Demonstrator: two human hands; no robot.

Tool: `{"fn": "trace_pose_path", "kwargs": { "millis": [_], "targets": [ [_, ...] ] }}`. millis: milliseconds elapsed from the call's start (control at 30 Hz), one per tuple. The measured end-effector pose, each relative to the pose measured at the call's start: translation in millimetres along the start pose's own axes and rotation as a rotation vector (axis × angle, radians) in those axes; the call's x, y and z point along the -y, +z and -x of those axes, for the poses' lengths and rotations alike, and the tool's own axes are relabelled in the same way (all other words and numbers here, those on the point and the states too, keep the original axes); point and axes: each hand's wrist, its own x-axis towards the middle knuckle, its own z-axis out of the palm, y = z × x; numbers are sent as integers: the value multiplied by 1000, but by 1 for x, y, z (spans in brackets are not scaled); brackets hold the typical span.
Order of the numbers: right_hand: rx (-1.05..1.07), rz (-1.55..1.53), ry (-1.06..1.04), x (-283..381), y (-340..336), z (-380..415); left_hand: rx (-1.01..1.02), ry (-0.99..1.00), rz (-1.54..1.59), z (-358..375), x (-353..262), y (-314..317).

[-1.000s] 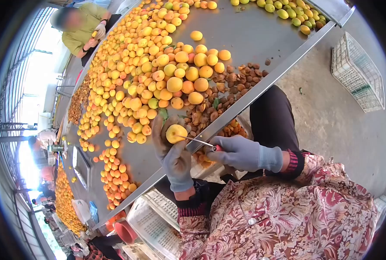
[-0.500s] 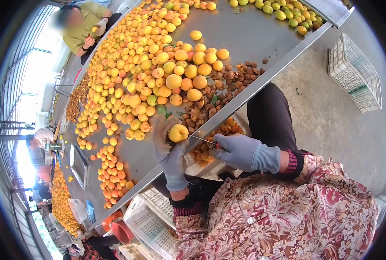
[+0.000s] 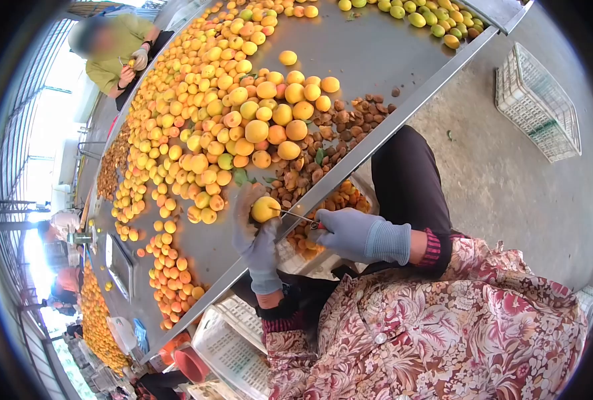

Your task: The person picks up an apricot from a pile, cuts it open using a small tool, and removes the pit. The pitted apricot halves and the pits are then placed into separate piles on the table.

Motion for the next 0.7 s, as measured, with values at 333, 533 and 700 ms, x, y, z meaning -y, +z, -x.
{"fn": "trace_pose_path", "kwargs": {
  "millis": [333, 533, 700],
  "targets": [
    [-88, -62, 8, 8, 13, -9, -301, -217, 794, 2, 2, 39],
    [-138, -21, 8, -1, 19, -15, -211, -384, 1130, 8, 19, 39],
    [-156, -24, 21, -1, 16, -16, -65, -358, 993, 6, 8, 38]
  ]
}}
